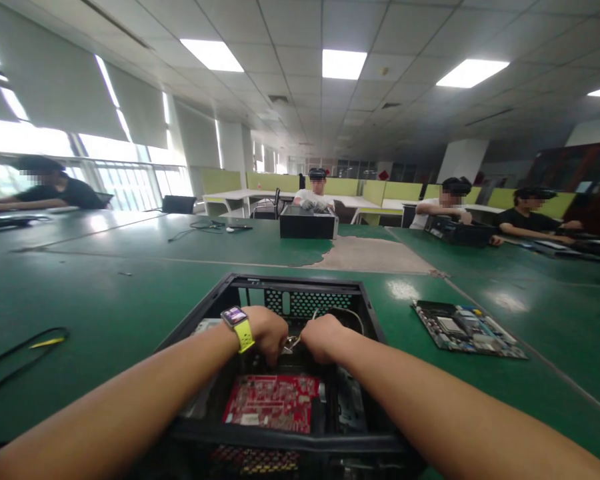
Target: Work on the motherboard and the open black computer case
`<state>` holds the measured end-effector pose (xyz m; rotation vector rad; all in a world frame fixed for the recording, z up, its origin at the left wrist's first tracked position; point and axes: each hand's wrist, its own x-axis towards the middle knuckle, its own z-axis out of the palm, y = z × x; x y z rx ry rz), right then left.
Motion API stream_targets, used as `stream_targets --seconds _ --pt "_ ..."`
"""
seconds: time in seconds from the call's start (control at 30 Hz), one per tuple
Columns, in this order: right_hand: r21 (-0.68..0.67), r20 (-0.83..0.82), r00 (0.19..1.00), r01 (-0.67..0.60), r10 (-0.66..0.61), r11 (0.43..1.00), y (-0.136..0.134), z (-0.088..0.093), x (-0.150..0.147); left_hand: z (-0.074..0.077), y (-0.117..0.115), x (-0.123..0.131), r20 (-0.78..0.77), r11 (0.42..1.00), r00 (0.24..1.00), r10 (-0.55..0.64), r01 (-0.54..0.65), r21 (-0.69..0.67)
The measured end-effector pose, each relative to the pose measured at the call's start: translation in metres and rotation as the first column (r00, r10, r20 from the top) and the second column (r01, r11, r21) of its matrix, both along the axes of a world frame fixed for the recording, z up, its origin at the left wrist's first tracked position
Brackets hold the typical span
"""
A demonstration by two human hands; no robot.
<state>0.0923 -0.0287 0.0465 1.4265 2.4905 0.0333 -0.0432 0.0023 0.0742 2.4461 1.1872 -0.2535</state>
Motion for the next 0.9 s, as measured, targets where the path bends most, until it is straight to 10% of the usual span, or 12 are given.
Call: stream_targets --seconds 0.63,0.9 --pt "0.006 0.148 0.989 0.021 -0.022 1.000 -0.002 0.007 -0.004 -0.009 -0.008 0.015 -0.425 0.975 0.882 -0.203 0.222 -0.005" --pt "0.096 -0.010 0.997 0.082 -0.082 0.992 -0.007 0.031 0.004 0.042 -0.037 0.012 -0.300 0.924 0.949 -0.093 0.194 0.329"
